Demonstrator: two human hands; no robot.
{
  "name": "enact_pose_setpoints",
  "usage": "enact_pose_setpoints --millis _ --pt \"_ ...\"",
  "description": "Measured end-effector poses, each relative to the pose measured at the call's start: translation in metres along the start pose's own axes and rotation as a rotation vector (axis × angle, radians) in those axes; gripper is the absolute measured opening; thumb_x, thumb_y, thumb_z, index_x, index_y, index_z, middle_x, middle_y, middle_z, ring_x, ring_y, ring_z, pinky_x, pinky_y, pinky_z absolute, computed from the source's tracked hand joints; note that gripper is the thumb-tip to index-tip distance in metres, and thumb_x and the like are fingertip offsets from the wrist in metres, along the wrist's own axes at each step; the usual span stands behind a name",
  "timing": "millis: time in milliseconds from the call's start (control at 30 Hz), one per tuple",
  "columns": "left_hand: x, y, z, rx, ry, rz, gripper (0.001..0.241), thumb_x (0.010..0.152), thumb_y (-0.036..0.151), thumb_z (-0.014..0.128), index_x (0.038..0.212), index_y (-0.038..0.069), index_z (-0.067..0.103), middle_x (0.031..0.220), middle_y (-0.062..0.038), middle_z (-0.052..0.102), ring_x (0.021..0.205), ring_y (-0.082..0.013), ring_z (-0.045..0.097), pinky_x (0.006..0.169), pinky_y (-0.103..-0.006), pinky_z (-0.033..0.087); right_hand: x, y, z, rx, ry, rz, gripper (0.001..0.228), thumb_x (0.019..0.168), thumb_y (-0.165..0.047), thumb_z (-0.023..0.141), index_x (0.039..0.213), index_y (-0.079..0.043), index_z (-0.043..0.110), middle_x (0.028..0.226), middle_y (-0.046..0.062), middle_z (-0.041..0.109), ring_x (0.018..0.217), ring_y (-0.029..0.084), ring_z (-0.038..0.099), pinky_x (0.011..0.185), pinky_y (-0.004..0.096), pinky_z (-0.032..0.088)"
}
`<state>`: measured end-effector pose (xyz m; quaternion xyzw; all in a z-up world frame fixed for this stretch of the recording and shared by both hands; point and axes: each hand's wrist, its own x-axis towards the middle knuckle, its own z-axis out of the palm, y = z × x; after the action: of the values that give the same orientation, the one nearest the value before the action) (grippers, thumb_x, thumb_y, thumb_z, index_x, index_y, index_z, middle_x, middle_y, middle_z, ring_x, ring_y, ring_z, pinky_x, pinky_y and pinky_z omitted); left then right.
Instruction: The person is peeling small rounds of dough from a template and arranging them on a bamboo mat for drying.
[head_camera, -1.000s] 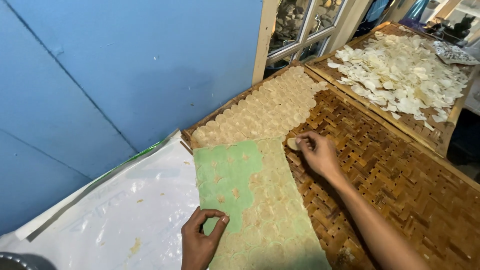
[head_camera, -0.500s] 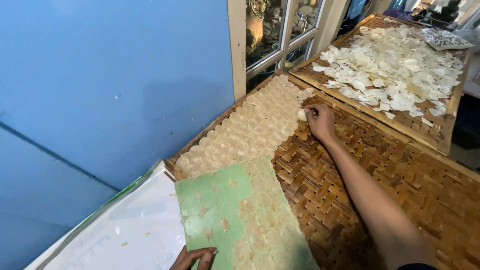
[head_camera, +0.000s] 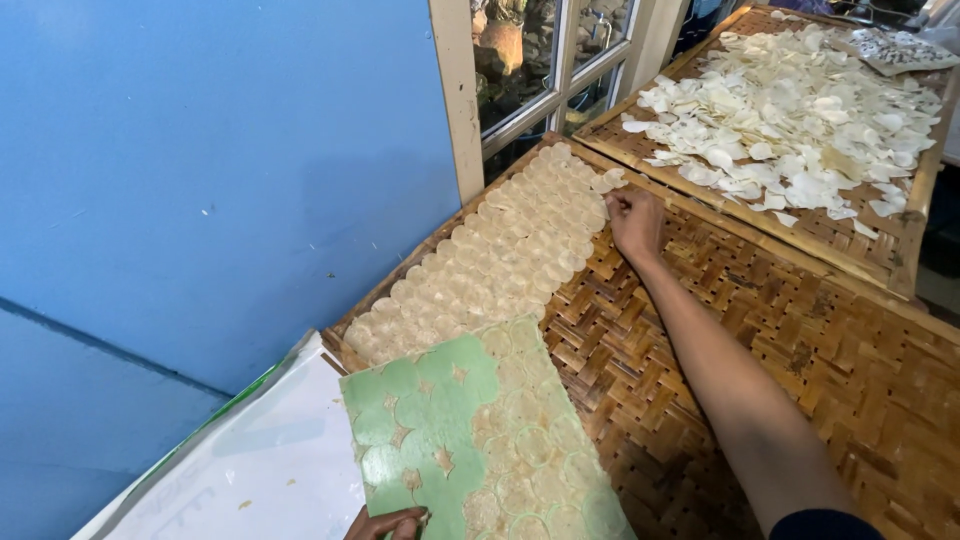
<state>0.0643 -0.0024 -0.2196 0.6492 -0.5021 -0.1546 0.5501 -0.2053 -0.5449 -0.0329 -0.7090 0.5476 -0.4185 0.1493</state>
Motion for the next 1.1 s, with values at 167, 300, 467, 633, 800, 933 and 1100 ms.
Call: enact_pose_setpoints --millis 167,300,467,633,800,933,1100 --pt "0.014 0.056 0.005 -0.063 0.15 0.047 0.019 0.07 0.019 0.088 0.072 0.011 0.071 0.071 -0.007 0.081 0.077 -0.0216 0.085 0.082 -0.0375 0.067 -0.017 -0.017 -0.018 0.043 -0.073 0.096 0.024 0.098 -0.012 0.063 0.12 -0.004 0.07 0.113 0.015 0.058 0.091 0.023 0.061 0.087 0.036 0.055" --pt "0.02 0.11 -0.001 -0.19 0.175 -0.201 0.004 0.076 0.004 0.076 0.074 0.001 0.076 0.072 -0.016 0.085 0.073 -0.0237 0.085 0.074 -0.0357 0.068 -0.047 -0.035 -0.033 0.15 -0.083 0.181 0.018 0.098 -0.016 0.065 0.113 -0.008 0.069 0.12 0.012 0.058 0.095 0.021 0.062 0.084 0.034 0.058" --pt "0.029 0.147 -0.011 -0.226 0.154 -0.331 0.01 0.071 -0.004 0.082 0.067 -0.002 0.074 0.06 -0.01 0.069 0.044 -0.0129 0.046 0.047 -0.0244 0.035 -0.127 -0.088 -0.065 0.202 -0.258 -0.012 0.02 0.096 -0.006 0.062 0.115 -0.005 0.068 0.111 0.011 0.062 0.081 0.017 0.06 0.073 0.027 0.056" --pt "0.036 0.192 -0.02 -0.238 0.107 -0.377 0.009 0.076 -0.004 0.079 0.071 -0.004 0.071 0.073 -0.008 0.067 0.05 -0.0132 0.04 0.048 -0.0269 0.031 -0.194 -0.117 -0.082 0.225 -0.416 -0.195 0.016 0.093 -0.015 0.066 0.107 -0.01 0.071 0.111 0.007 0.066 0.086 0.017 0.063 0.076 0.027 0.058" --pt "0.042 0.215 -0.024 -0.147 0.1 -0.424 0.006 0.079 0.004 0.077 0.083 0.0 0.079 0.072 -0.004 0.074 0.051 -0.0105 0.035 0.049 -0.026 0.029 -0.227 -0.145 -0.094 0.184 -0.453 -0.274 0.016 0.088 -0.015 0.069 0.101 -0.007 0.075 0.102 0.007 0.071 0.077 0.016 0.064 0.065 0.027 0.057" --pt "0.041 0.212 -0.024 -0.193 0.094 -0.391 0.007 0.078 -0.001 0.072 0.08 -0.002 0.078 0.073 -0.007 0.072 0.056 -0.0129 0.042 0.053 -0.0266 0.033 -0.241 -0.147 -0.085 0.143 -0.489 -0.242 0.019 0.089 -0.017 0.068 0.104 -0.008 0.076 0.104 0.009 0.073 0.087 0.02 0.069 0.078 0.035 0.06" --pt "0.039 0.207 -0.024 -0.216 0.063 -0.393 0.014 0.079 -0.006 0.063 0.076 -0.003 0.077 0.078 -0.009 0.072 0.065 -0.0171 0.057 0.062 -0.0276 0.043 -0.239 -0.152 -0.069 0.017 -0.414 -0.397 0.024 0.091 -0.011 0.065 0.111 0.0 0.073 0.107 0.017 0.069 0.076 0.025 0.068 0.065 0.038 0.064"
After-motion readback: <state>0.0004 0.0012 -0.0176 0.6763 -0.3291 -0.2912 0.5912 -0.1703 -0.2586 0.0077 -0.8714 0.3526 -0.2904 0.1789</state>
